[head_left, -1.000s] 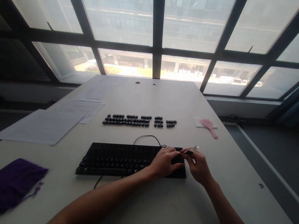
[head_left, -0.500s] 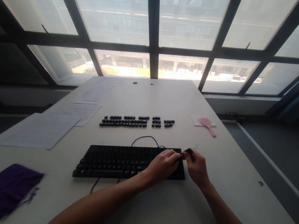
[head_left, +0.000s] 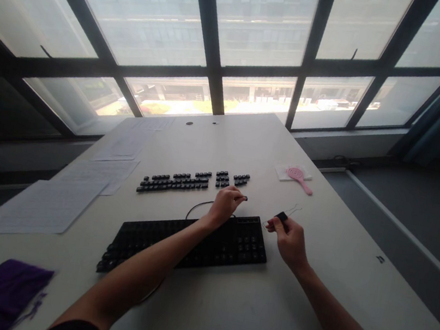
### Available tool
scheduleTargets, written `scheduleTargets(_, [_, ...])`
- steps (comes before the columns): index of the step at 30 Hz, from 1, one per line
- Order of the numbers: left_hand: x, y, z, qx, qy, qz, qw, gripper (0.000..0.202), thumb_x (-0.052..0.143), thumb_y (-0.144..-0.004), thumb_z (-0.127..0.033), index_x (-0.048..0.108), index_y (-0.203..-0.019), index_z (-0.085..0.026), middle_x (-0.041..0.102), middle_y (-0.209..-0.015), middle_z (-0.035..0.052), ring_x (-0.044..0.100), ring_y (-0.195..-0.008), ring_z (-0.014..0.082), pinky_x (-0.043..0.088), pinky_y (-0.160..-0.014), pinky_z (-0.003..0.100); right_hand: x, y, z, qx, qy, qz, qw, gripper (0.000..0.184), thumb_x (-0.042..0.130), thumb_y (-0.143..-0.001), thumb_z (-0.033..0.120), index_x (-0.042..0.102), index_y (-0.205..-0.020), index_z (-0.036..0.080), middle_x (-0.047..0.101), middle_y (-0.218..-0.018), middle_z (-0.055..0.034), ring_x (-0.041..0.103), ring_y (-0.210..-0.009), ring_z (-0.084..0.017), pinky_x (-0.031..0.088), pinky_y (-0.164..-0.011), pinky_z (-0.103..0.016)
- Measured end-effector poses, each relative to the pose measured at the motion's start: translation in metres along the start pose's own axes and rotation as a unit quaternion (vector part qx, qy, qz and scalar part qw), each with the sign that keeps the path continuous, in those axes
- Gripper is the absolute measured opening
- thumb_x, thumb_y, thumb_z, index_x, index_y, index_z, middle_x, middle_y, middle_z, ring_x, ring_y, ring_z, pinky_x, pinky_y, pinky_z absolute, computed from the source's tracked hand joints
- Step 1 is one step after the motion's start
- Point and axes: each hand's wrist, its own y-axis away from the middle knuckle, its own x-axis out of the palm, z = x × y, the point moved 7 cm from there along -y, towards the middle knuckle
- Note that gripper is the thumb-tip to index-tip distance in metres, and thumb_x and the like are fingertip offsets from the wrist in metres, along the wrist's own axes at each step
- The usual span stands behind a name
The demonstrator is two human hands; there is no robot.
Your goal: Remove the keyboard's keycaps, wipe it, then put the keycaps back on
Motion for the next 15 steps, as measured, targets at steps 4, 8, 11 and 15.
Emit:
scheduleTargets(4, [0.016,-0.013,0.02,0.019,-0.041,0.06,0.997,0.016,0.062,-0.09,-0.017,0.078,-0.091,-0.018,0.07,-0.091,0.0068,0.065,-0.081,0.0171,0.052,-0.081,0.029,-0.003,0.0,0.0,0.004,-0.008,-0.001,1.0,0.04,0.058,-0.092,0.052,0.07,-0.082,0.015,0.075,-0.076,-0.0105,0.072,-0.07,-0.024,0.056,-0.068,-0.034])
scheduleTargets(8, [0.024,0.0,0.014,0.049,-0.085,0.117,0.988,0.026,0.049,-0.096,-0.017,0.075,-0.097,-0.017,0.067,-0.094,0.0071,0.063,-0.082,0.0165,0.05,-0.08,0.027,-0.004,0.0,0.003,-0.002,-0.009,0.001,1.0,0.038,0.058,-0.093,0.05,0.07,-0.083,0.015,0.075,-0.077,-0.0101,0.072,-0.071,-0.023,0.056,-0.068,-0.033])
scheduleTargets(11, [0.03,-0.001,0.011,0.055,-0.133,0.152,0.978,0.021,0.053,-0.095,-0.018,0.074,-0.097,-0.016,0.065,-0.09,0.0072,0.062,-0.078,0.017,0.05,-0.077,0.028,-0.002,0.0,0.004,-0.005,-0.01,0.012,1.0,0.035,0.058,-0.093,0.048,0.07,-0.083,0.016,0.075,-0.078,-0.0097,0.072,-0.071,-0.023,0.056,-0.068,-0.032])
scheduleTargets(15, [0.041,-0.024,0.01,0.055,-0.177,0.16,0.97,0.013,0.061,-0.092,-0.021,0.073,-0.091,-0.014,0.063,-0.087,0.0089,0.062,-0.08,0.0203,0.05,-0.077,0.031,0.0,0.001,0.004,-0.008,-0.008,0.025,1.0,0.034,0.057,-0.094,0.046,0.069,-0.083,0.016,0.074,-0.078,-0.0089,0.071,-0.07,-0.023,0.056,-0.067,-0.032])
